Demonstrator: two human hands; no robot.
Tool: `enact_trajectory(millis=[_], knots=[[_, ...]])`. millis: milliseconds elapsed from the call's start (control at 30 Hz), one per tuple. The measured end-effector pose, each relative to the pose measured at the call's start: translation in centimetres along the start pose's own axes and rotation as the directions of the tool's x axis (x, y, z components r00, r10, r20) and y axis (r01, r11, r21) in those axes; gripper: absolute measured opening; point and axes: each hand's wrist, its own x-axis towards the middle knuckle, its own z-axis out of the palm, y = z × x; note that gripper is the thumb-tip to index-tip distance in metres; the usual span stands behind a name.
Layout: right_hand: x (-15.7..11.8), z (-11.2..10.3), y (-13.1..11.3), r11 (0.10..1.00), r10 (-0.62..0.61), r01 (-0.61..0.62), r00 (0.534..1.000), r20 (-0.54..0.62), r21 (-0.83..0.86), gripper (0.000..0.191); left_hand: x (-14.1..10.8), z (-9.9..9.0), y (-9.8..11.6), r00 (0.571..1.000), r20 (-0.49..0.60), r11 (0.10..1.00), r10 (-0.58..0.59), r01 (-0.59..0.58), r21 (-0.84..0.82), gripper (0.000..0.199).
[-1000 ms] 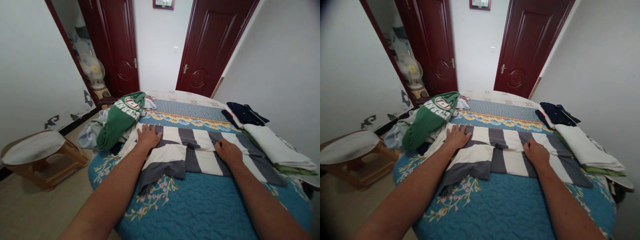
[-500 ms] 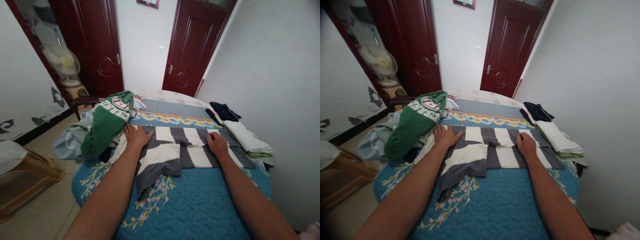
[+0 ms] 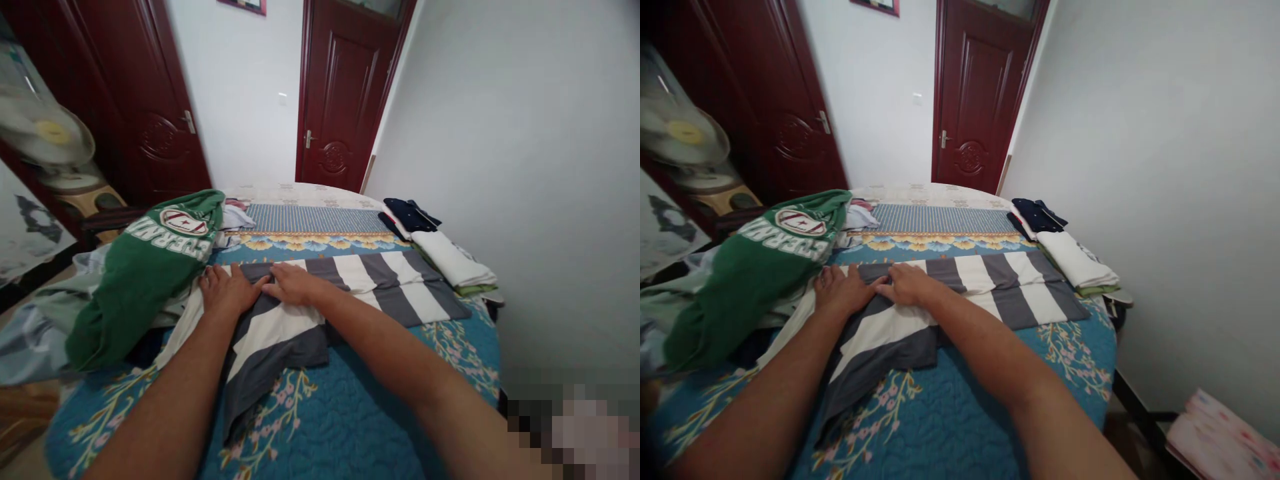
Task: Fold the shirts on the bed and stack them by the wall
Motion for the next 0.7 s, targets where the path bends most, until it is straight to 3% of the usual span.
enact_trajectory(millis=[100, 267, 533, 700], knots=[[0.3, 0.5, 0.4, 0.996, 0.093, -0.093, 0.992, 0.087, -0.006, 0.082, 0.2, -0.1, -0.1, 1.000, 0.004, 1.000, -0.005, 0.005, 0.010, 0.119], [-1.6, -1.1, 4.7, 0.979, 0.205, -0.204, 0.974, 0.093, -0.021, 0.079, 0.4, -0.4, 0.0, 1.000, 0.005, 1.000, 0.011, -0.011, 0.021, 0.124], [-9.2, -2.4, 13.6, 0.935, 0.337, -0.336, 0.941, -0.008, -0.117, 0.074, 0.8, -0.6, -0.4, 0.999, 0.020, 0.998, 0.036, -0.037, 0.041, 0.123], [-14.2, -3.8, 19.6, 0.860, 0.473, -0.476, 0.879, -0.065, -0.184, 0.070, 1.1, -0.4, -0.6, 0.999, 0.040, 0.997, 0.030, -0.033, 0.076, 0.119]])
